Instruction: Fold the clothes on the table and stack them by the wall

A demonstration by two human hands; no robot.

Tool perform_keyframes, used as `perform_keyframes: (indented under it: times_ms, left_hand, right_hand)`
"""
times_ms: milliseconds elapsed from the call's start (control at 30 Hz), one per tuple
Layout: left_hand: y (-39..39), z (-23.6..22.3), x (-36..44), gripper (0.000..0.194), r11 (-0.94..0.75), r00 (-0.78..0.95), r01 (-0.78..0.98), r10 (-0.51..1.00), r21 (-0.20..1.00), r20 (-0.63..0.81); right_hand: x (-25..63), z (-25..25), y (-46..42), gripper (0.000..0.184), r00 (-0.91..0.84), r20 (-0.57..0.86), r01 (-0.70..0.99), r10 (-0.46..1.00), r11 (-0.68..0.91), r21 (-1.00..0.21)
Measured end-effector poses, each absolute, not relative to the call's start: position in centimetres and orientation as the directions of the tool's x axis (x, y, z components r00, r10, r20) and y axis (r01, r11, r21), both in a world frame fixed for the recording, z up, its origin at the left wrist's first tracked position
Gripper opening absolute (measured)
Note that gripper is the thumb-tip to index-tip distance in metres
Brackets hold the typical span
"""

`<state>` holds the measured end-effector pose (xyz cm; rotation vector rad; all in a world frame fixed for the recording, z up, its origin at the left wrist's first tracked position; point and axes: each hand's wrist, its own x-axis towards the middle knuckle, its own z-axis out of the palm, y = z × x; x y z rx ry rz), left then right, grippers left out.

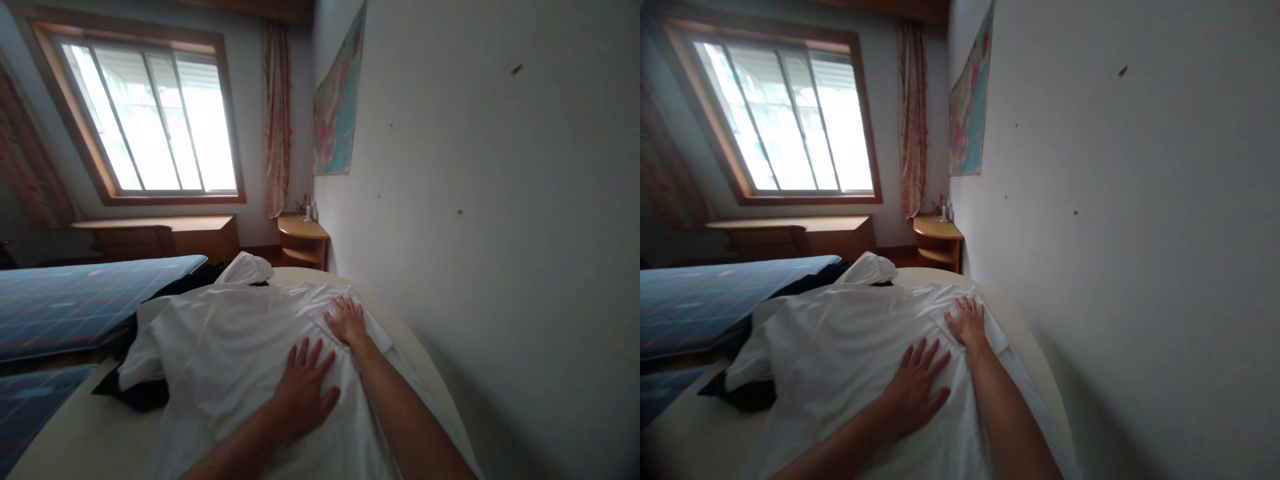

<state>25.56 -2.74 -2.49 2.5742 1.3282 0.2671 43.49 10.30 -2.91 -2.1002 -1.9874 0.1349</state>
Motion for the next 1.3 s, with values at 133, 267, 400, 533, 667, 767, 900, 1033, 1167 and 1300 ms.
perform_keyframes:
  times_ms: [133,267,400,533,667,767,900,1033,1167,1300]
  left_hand:
    - [-0.8,-1.7,25.0,0.057,-0.522,0.509,0.811,0.852,0.266,0.119]
    - [2.0,-1.5,24.4,0.061,-0.47,0.437,0.853,0.88,0.224,0.184]
    - [3.5,-2.1,24.5,0.062,-0.468,0.454,0.86,0.884,0.203,0.113]
    - [3.9,-2.4,25.6,0.061,-0.431,0.408,0.88,0.901,0.197,0.15]
    - [4.3,-2.5,26.4,0.067,-0.467,0.443,0.864,0.882,0.187,0.159]
    - [4.6,-2.7,26.3,0.065,-0.47,0.458,0.861,0.882,0.196,0.106]
    - [4.7,-2.8,26.0,0.064,-0.471,0.456,0.858,0.882,0.204,0.118]
    - [4.7,-2.9,26.0,0.063,-0.473,0.453,0.856,0.881,0.21,0.136]
    - [4.7,-2.9,26.0,0.062,-0.477,0.456,0.854,0.879,0.21,0.141]
    - [4.6,-2.9,26.0,0.063,-0.483,0.462,0.852,0.875,0.203,0.144]
  right_hand:
    - [43.7,-2.7,10.1,0.06,0.037,0.146,0.955,0.989,0.008,-0.296]
    - [43.9,-2.7,9.8,0.048,0.023,0.204,0.946,0.979,0.045,-0.322]
    - [43.9,-3.0,9.8,0.046,0.029,0.216,0.942,0.976,0.045,-0.332]
    - [44.0,-3.1,9.8,0.044,0.024,0.226,0.936,0.974,0.058,-0.348]
    - [44.2,-2.8,9.7,0.041,0.014,0.238,0.929,0.971,0.076,-0.362]
    - [44.6,-2.5,9.9,0.038,-0.015,0.251,0.923,0.968,0.109,-0.368]
    - [46.1,-1.8,10.1,0.037,-0.047,0.251,0.924,0.967,0.138,-0.358]
    - [49.1,-0.8,9.3,0.036,0.043,0.221,0.946,0.974,0.031,-0.322]
    - [52.6,0.2,7.6,0.033,0.229,0.137,0.945,0.964,-0.186,-0.269]
    - [54.9,0.5,6.2,0.031,0.304,0.014,0.926,0.953,-0.292,-0.24]
